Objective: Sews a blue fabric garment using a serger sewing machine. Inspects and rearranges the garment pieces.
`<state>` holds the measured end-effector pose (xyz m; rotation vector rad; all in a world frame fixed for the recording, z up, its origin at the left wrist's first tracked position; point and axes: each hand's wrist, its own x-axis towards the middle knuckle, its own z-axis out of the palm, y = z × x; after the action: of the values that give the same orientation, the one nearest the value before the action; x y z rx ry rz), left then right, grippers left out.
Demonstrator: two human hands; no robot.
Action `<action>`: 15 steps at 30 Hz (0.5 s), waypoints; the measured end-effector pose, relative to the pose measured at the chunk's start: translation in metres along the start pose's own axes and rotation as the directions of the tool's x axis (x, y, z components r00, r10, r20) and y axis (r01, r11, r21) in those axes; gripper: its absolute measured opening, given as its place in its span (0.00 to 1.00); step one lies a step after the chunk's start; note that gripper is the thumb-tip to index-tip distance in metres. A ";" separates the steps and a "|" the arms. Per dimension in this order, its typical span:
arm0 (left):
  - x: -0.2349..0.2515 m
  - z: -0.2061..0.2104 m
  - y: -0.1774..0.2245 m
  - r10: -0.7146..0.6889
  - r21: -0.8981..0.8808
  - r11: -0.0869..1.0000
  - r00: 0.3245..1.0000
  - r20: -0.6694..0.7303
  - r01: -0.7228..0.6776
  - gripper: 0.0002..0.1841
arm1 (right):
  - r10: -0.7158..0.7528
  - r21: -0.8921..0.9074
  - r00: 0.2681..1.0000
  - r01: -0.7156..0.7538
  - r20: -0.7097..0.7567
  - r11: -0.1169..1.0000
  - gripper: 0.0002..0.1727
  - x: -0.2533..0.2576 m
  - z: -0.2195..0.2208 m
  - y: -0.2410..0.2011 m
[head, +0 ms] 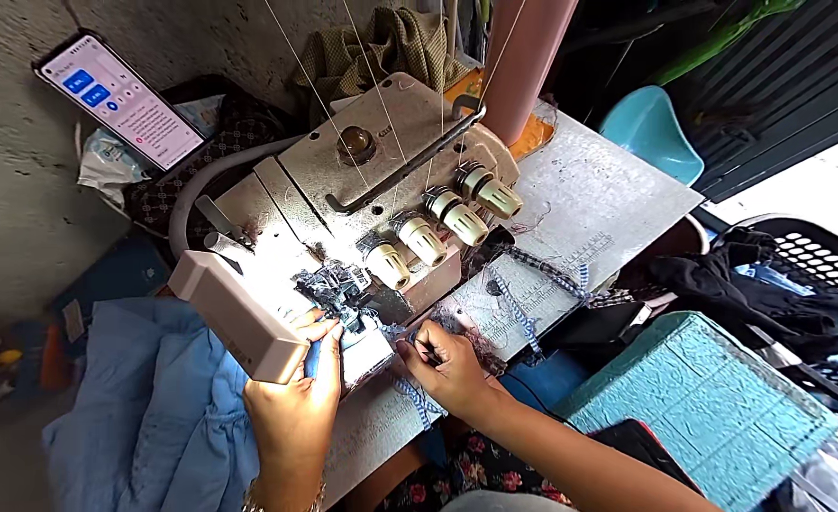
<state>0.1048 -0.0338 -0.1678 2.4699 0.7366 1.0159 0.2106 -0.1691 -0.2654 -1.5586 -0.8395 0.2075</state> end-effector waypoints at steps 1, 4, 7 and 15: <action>0.000 0.000 0.000 0.000 0.004 1.000 1.000 -0.002 0.000 0.09 | -0.002 0.001 1.000 0.002 0.000 1.000 0.15 0.000 0.000 0.000; 0.001 0.000 0.000 -0.002 0.011 1.000 1.000 -0.003 0.002 0.09 | -0.005 0.002 1.000 0.005 -0.006 1.000 0.15 0.000 0.000 0.001; 0.001 0.000 -0.001 -0.003 0.022 1.000 1.000 -0.003 0.003 0.09 | -0.007 -0.003 1.000 0.007 -0.013 1.000 0.15 0.000 0.001 0.001; 0.001 0.000 -0.001 -0.017 -0.001 1.000 1.000 0.000 0.017 0.08 | 0.003 -0.004 1.000 -0.003 -0.004 1.000 0.15 0.000 0.001 0.001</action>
<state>0.1052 -0.0329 -0.1680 2.4588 0.7555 1.0099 0.2105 -0.1684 -0.2662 -1.5633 -0.8346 0.2047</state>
